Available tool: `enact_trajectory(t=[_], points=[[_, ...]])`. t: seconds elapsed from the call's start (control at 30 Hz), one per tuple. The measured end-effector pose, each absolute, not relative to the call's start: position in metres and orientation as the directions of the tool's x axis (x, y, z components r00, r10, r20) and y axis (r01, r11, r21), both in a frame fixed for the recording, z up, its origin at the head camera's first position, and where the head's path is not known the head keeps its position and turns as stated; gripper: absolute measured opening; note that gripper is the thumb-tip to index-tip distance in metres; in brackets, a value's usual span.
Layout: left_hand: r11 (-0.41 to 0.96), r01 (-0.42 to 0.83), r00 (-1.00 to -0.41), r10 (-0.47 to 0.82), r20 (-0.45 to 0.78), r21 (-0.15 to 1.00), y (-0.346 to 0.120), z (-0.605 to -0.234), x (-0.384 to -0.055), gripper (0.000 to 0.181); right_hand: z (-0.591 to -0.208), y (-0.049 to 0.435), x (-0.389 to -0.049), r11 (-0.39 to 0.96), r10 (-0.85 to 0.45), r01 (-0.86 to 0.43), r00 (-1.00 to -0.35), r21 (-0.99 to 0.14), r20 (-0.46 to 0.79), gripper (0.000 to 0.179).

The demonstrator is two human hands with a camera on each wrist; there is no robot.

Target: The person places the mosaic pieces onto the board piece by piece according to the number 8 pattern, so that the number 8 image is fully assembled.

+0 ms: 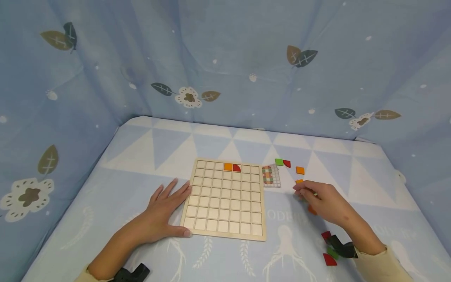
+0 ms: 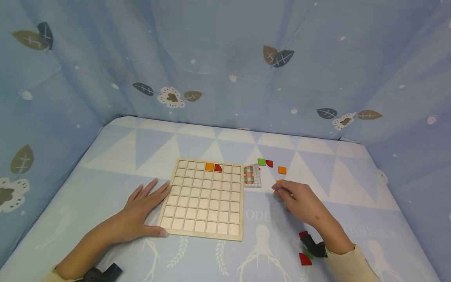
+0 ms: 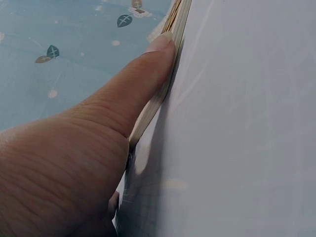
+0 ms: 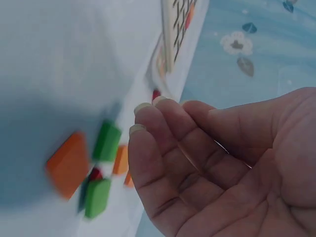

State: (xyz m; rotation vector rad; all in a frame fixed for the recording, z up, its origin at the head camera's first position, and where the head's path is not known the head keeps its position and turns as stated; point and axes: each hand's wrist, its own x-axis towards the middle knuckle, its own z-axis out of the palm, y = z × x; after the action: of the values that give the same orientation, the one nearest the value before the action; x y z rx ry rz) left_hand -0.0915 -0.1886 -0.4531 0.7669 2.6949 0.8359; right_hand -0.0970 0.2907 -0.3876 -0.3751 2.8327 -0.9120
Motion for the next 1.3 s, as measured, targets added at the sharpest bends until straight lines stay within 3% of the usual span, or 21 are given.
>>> enact_trajectory(t=[0.3, 0.63, 0.93, 1.3], points=[[0.706, 0.413, -0.839, 0.540, -0.061, 0.575, -0.190, -0.457, -0.093, 0.122, -0.402, 0.318, -0.082, 0.868, -0.214, -0.158, -0.974, -0.472, -0.069, 0.022], [0.711, 0.409, -0.838, 0.541, -0.072, 0.572, -0.190, -0.455, -0.093, 0.122, -0.418, 0.319, -0.092, 0.901, -0.223, -0.162, -0.968, -0.402, -0.111, 0.033], [0.689, 0.425, -0.832, 0.552, -0.045, 0.588, -0.189, -0.453, -0.093, 0.119, -0.417, 0.311, -0.109, 0.893, -0.192, -0.117, -0.972, -0.434, -0.133, 0.026], [0.700, 0.405, -0.839, 0.540, -0.065, 0.588, -0.189, -0.451, -0.092, 0.120, -0.410, 0.310, -0.113, 0.869, -0.098, 0.049, -0.958, -0.493, -0.269, 0.031]])
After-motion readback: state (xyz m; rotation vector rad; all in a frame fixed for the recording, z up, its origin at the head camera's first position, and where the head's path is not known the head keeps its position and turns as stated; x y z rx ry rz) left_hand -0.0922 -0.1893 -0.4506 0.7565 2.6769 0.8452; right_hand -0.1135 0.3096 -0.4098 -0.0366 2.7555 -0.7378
